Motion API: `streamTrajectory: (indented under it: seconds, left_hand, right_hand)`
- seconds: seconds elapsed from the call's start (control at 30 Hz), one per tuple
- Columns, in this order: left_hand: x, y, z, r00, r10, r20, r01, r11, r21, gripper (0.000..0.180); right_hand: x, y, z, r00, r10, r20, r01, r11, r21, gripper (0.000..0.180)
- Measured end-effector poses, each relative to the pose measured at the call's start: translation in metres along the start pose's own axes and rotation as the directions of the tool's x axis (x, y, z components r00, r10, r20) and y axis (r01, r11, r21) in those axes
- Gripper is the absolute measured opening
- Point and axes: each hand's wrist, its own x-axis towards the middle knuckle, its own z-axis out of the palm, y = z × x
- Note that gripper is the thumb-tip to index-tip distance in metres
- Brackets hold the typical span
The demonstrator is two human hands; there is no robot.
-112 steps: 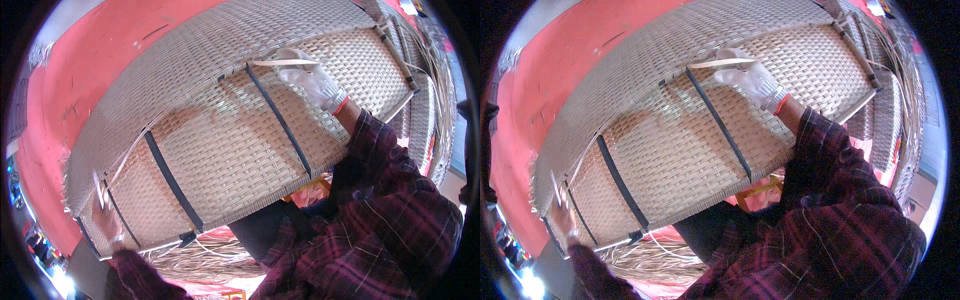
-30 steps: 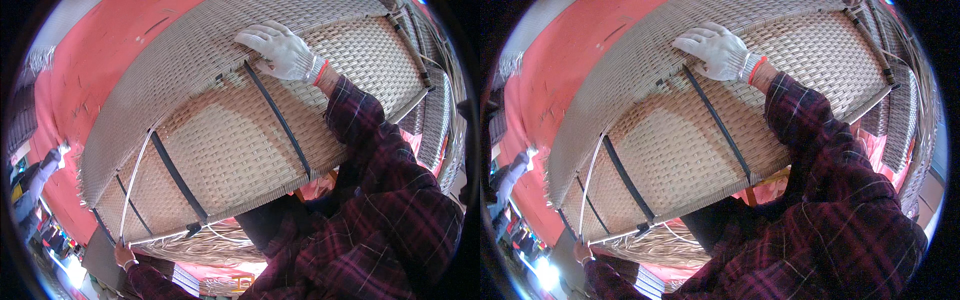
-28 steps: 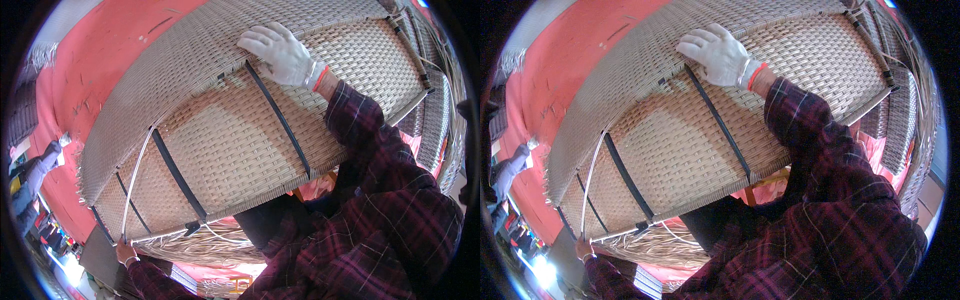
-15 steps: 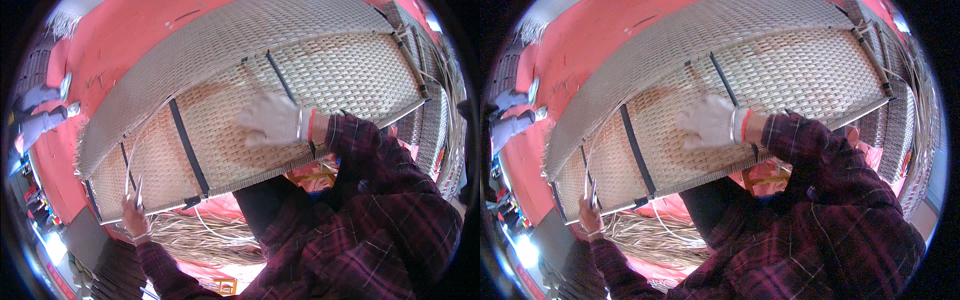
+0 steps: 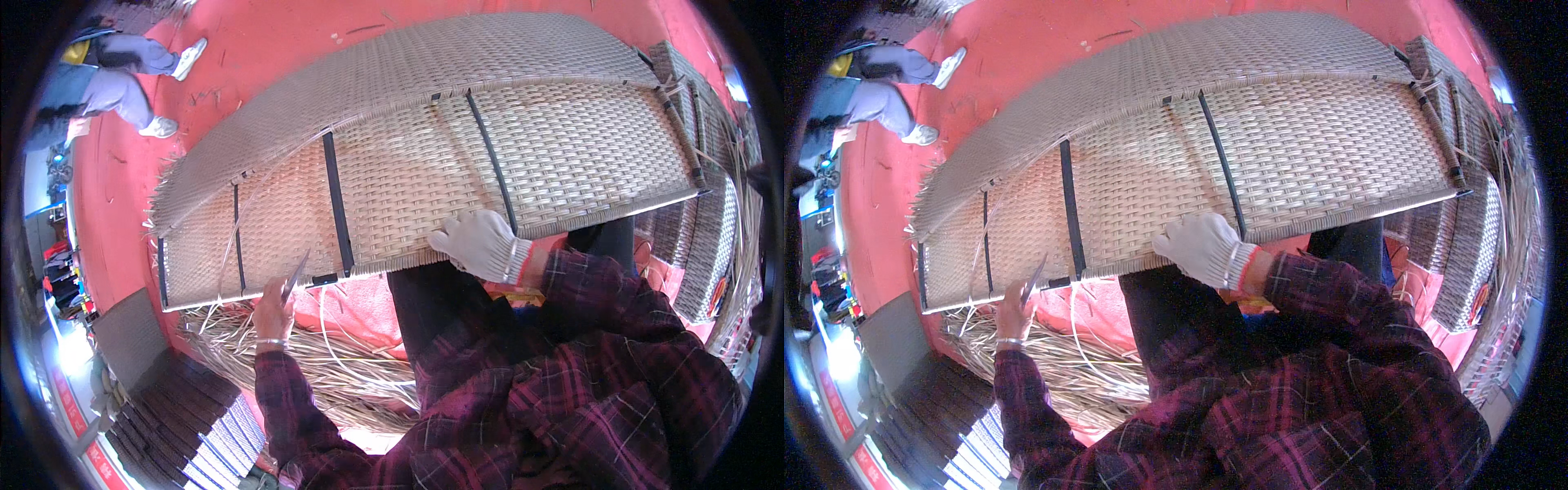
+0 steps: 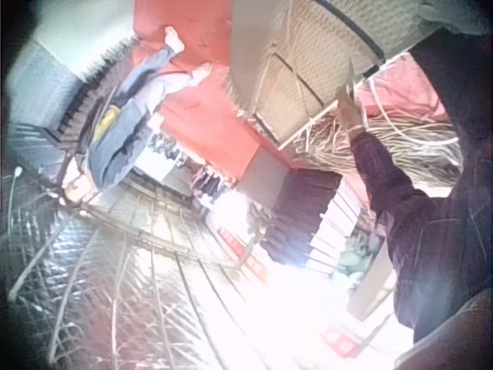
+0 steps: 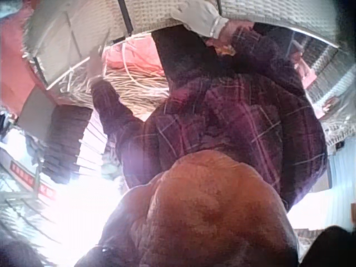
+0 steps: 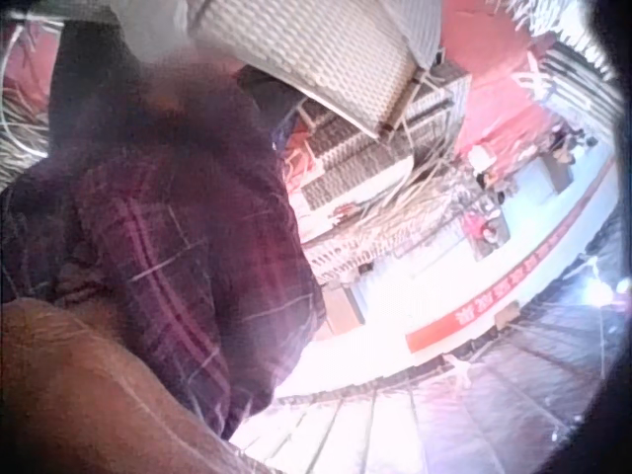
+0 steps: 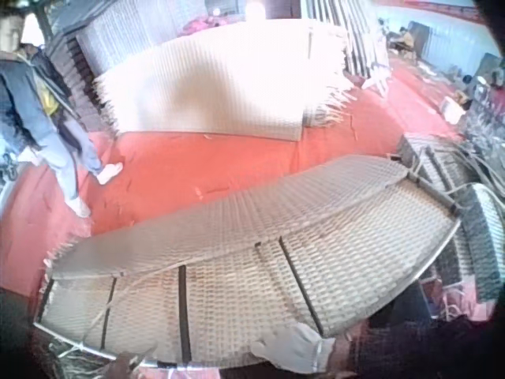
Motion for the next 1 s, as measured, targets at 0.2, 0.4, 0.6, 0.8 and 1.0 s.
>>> streamTrajectory:
  seconds: [0.2,0.4,0.6,0.8,1.0]
  left_hand:
    - [0.016,0.003,0.002,0.998,-0.035,0.045,0.019,0.946,0.323,0.028]
    - [-0.006,-0.006,0.008,0.959,0.242,-0.147,-0.22,0.963,0.153,0.022]
    - [-0.036,-0.002,0.018,0.912,0.311,-0.268,-0.304,0.95,0.068,0.019]
    - [-0.021,0.065,0.017,0.889,0.301,-0.345,-0.309,0.951,0.033,0.023]
    - [-0.031,0.13,0.005,0.914,0.306,-0.267,-0.295,0.952,0.082,0.031]
  right_hand:
    - [-0.002,0.002,0.012,0.997,-0.066,-0.04,0.062,0.994,-0.089,0.026]
    - [-0.016,-0.009,0.008,0.987,-0.059,-0.153,0.033,0.986,-0.166,0.023]
    - [-0.03,-0.01,0.017,0.972,-0.007,-0.236,-0.079,0.933,-0.351,0.023]
    - [-0.046,0.044,-0.01,0.913,0.012,-0.408,-0.167,0.923,-0.346,0.03]
    - [-0.084,0.072,-0.027,0.874,0.017,-0.485,-0.227,0.897,-0.378,0.024]
